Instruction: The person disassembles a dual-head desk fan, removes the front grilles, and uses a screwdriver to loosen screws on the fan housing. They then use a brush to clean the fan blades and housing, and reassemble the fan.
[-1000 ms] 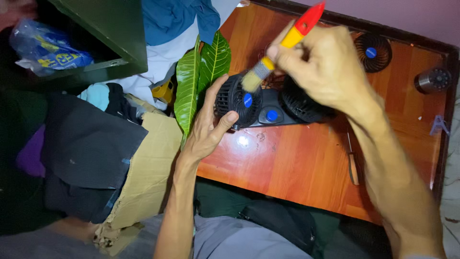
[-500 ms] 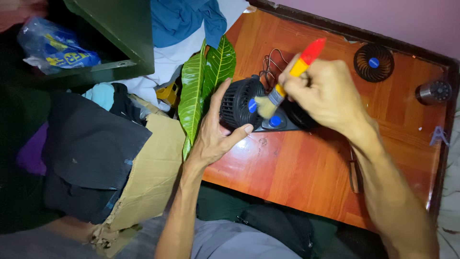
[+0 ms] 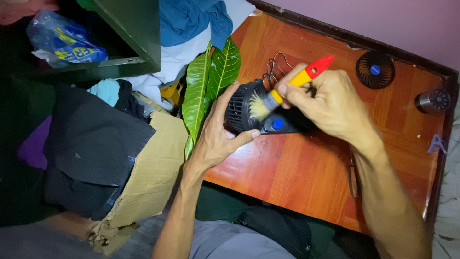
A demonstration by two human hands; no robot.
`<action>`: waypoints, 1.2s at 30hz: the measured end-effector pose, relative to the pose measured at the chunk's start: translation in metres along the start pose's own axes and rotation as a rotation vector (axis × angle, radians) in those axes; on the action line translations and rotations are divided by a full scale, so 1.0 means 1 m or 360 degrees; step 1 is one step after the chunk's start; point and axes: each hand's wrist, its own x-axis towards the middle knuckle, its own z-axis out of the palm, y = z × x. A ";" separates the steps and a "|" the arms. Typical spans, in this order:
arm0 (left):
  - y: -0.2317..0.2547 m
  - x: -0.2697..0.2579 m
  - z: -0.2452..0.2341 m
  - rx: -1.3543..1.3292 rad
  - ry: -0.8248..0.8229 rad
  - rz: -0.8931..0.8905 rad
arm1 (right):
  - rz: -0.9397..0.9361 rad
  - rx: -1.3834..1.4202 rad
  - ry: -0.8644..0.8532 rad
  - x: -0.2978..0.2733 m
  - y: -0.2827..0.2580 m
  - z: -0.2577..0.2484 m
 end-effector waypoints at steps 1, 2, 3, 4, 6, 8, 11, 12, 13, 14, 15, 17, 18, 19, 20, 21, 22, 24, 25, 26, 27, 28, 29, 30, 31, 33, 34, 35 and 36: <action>0.002 -0.001 -0.001 0.0024 0.0006 -0.0014 | 0.0058 -0.0107 -0.0003 0.000 0.001 -0.004; 0.005 -0.003 -0.001 0.0047 0.0012 -0.0028 | 0.0116 -0.0215 -0.0006 -0.001 0.003 -0.006; 0.008 -0.003 -0.001 0.0069 0.0022 -0.0039 | 0.0059 -0.0138 0.0019 -0.002 0.004 -0.008; 0.011 -0.003 0.000 0.0084 0.0025 -0.0048 | 0.0001 -0.0060 0.0043 -0.005 0.004 -0.008; 0.016 -0.006 0.000 0.0123 0.0032 -0.0079 | -0.0017 0.0000 0.0055 -0.009 0.004 -0.003; 0.019 -0.007 0.002 0.0114 0.0046 -0.0079 | 0.0061 -0.0062 0.0045 -0.013 0.004 0.002; 0.020 -0.010 0.006 0.0173 0.0089 0.0001 | -0.0017 -0.0117 0.0218 -0.022 0.002 0.005; 0.021 -0.010 0.008 0.0203 0.0108 0.0044 | -0.0012 -0.0061 0.0202 -0.023 0.003 0.005; 0.021 -0.011 0.009 0.0245 0.0109 0.0014 | -0.0005 -0.0004 0.0185 -0.024 0.003 0.005; 0.022 -0.012 0.011 0.0286 0.0110 -0.0016 | 0.0002 0.0053 0.0168 -0.025 0.003 0.004; 0.023 -0.011 0.012 0.0327 0.0110 -0.0041 | 0.0067 -0.0039 0.0157 -0.026 0.003 0.004; 0.023 -0.011 0.013 0.0320 0.0107 -0.0082 | 0.0200 -0.0221 0.0133 -0.028 0.003 0.004; 0.024 -0.011 0.013 0.0318 0.0103 -0.0105 | 0.0159 -0.0197 0.0182 -0.030 0.003 0.002; 0.024 -0.012 0.013 0.0335 0.0110 -0.0092 | 0.0111 -0.0169 0.0227 -0.031 0.004 0.000; 0.024 -0.012 0.013 0.0353 0.0117 -0.0078 | 0.0064 -0.0140 0.0271 -0.032 0.005 -0.001; 0.024 -0.012 0.013 0.0368 0.0123 -0.0063 | 0.0071 0.0072 0.0205 -0.031 0.007 0.000; 0.024 -0.012 0.012 0.0359 0.0126 -0.0070 | 0.0079 0.0284 0.0139 -0.028 0.009 0.003; 0.024 -0.011 0.013 0.0332 0.0128 -0.0073 | 0.0163 0.0290 0.0047 -0.028 0.013 0.000; 0.025 -0.011 0.013 0.0344 0.0130 -0.0063 | 0.0233 0.0095 0.0012 -0.029 0.014 -0.003; 0.025 -0.011 0.013 0.0356 0.0131 -0.0054 | 0.0302 -0.0100 -0.0023 -0.029 0.016 -0.004; 0.025 -0.012 0.013 0.0370 0.0130 -0.0046 | 0.0321 -0.0079 0.0015 -0.030 0.018 -0.003; 0.025 -0.012 0.011 0.0369 0.0139 -0.0036 | 0.0339 -0.0058 0.0053 -0.031 0.021 -0.002; 0.024 -0.012 0.012 0.0359 0.0152 -0.0022 | 0.0357 -0.0048 0.0092 -0.032 0.024 -0.004; 0.024 -0.011 0.013 0.0348 0.0165 -0.0008 | 0.0311 0.0166 0.0079 -0.032 0.028 -0.007; 0.024 -0.011 0.012 0.0351 0.0156 -0.0020 | 0.0264 0.0394 0.0056 -0.031 0.031 -0.006; 0.023 -0.010 0.013 0.0351 0.0134 -0.0040 | 0.0263 0.0584 -0.0025 -0.029 0.035 0.001; 0.024 -0.011 0.013 0.0354 0.0138 -0.0038 | 0.0306 0.0546 -0.0082 -0.029 0.035 0.006; 0.024 -0.011 0.012 0.0358 0.0141 -0.0031 | 0.0348 0.0507 -0.0135 -0.029 0.034 0.009; 0.024 -0.011 0.012 0.0362 0.0143 -0.0025 | 0.0411 0.0325 -0.0086 -0.031 0.031 0.010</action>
